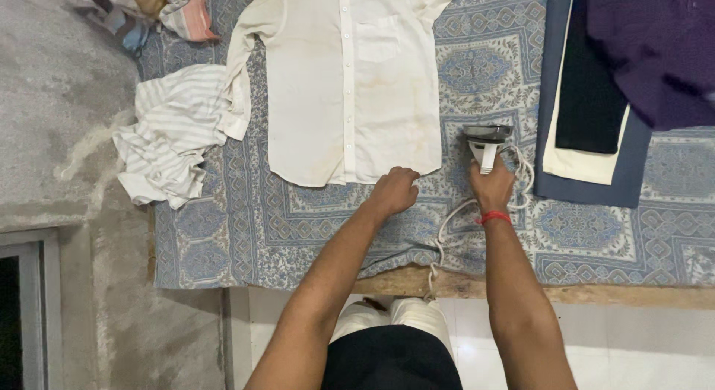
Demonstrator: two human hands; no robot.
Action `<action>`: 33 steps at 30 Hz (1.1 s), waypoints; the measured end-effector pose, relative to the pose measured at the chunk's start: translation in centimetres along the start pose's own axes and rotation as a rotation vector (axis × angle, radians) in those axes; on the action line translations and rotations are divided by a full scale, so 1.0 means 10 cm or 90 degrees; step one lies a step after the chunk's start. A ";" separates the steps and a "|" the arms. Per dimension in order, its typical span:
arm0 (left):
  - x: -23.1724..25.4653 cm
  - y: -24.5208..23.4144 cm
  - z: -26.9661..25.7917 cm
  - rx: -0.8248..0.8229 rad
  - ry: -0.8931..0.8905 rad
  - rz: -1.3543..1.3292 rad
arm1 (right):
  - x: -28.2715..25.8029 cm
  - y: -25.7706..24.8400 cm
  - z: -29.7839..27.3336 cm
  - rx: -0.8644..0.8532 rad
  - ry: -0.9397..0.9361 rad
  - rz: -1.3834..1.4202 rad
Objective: The person buttons a white long-sleeved shirt laid on a patterned bedspread, then irons the front, sleeves, and collar using a handheld iron. The person adjusts the shirt multiple times and finishes by placing it atop a purple shirt.
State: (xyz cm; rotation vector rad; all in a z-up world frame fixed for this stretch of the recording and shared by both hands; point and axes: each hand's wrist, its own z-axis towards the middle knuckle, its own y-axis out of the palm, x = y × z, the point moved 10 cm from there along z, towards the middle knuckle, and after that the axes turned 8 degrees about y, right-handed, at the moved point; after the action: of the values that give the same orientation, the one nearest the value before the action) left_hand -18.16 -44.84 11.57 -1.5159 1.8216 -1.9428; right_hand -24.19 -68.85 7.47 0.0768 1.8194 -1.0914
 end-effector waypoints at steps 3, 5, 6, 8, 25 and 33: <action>0.01 -0.01 -0.05 0.001 -0.010 0.009 | -0.13 -0.13 -0.10 -0.001 0.056 -0.065; 0.02 -0.01 -0.07 -0.007 -0.014 0.008 | -0.18 -0.17 -0.13 -0.001 0.059 -0.092; 0.04 -0.01 -0.08 -0.011 -0.015 0.007 | -0.16 -0.17 -0.13 -0.003 0.062 -0.103; 0.05 -0.01 -0.10 -0.026 -0.021 0.000 | -0.10 -0.13 -0.12 -0.008 0.067 -0.124; -0.09 0.01 -0.27 -0.013 -0.024 -0.042 | -0.24 -0.59 -0.56 0.217 -0.034 -0.045; -0.82 -0.38 -0.70 0.057 -0.119 -0.027 | -1.14 0.37 -1.08 0.025 -0.159 0.125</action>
State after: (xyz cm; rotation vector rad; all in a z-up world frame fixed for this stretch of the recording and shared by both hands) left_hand -16.63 -33.56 11.23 -1.6577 1.6189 -1.8045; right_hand -23.97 -54.61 15.01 0.1345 1.5332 -0.9533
